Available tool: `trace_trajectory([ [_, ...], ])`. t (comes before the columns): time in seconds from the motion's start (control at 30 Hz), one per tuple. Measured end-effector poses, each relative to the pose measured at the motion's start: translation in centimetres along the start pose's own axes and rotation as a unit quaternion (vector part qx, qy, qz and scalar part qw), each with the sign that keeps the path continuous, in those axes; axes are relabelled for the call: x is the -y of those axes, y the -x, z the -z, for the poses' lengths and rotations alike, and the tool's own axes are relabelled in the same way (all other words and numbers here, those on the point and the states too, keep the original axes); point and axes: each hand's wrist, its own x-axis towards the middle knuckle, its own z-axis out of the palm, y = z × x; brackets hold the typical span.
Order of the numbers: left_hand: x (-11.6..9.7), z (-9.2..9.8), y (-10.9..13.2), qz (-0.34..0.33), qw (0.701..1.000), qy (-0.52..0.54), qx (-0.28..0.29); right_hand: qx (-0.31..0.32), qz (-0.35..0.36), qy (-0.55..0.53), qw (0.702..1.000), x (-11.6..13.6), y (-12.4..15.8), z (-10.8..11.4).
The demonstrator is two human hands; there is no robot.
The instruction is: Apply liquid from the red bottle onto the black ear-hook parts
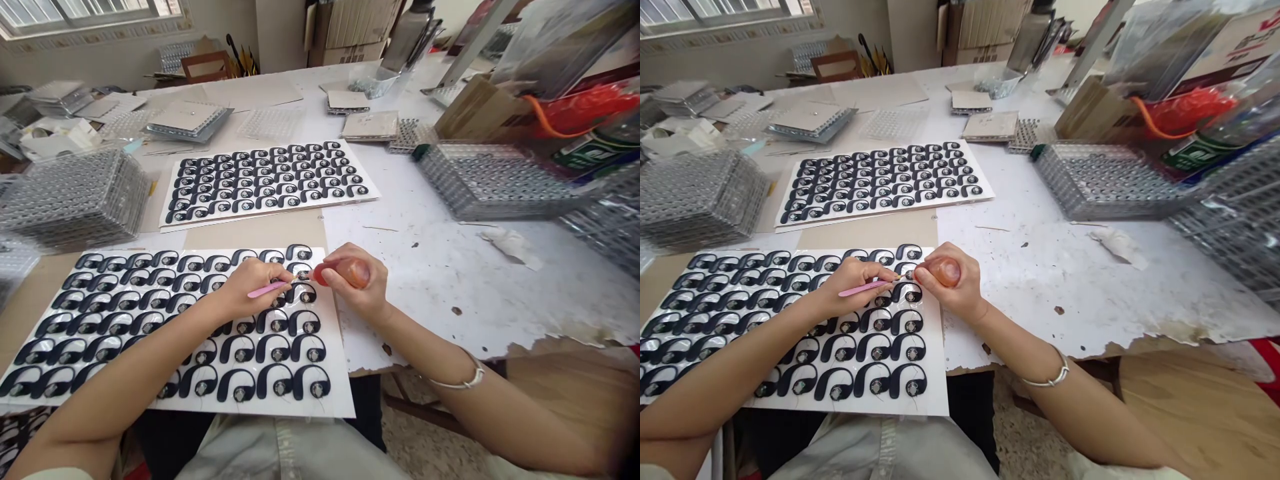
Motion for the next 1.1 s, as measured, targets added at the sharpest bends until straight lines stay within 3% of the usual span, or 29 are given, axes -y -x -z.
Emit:
trace_trajectory([
  [0.57, -1.0, 0.6, -0.3, -0.013, 0.999, -0.044, 0.023, -0.014, -0.058, 0.019, 0.998, 0.3, -0.3, 0.4],
  [0.73, -1.0, 0.6, -0.5, -0.009, 0.998, -0.058, 0.030, -0.034, -0.112, 0.020, 0.993, 0.4, -0.5, 0.3],
  [0.83, -0.8, 0.5, -0.5, -0.011, 0.996, -0.075, 0.039, -0.046, -0.195, -0.055, 0.978, 0.1, -1.2, 0.8],
  [0.97, -0.8, 1.0, 0.0, -0.006, 0.996, -0.078, 0.033, -0.123, -0.259, -0.192, 0.939, -0.6, -2.8, 3.6],
  [1.1, -1.4, 2.8, 1.1, 0.093, 0.993, -0.046, -0.063, -0.223, -0.258, -0.236, 0.910, -1.5, -3.8, 9.4],
])
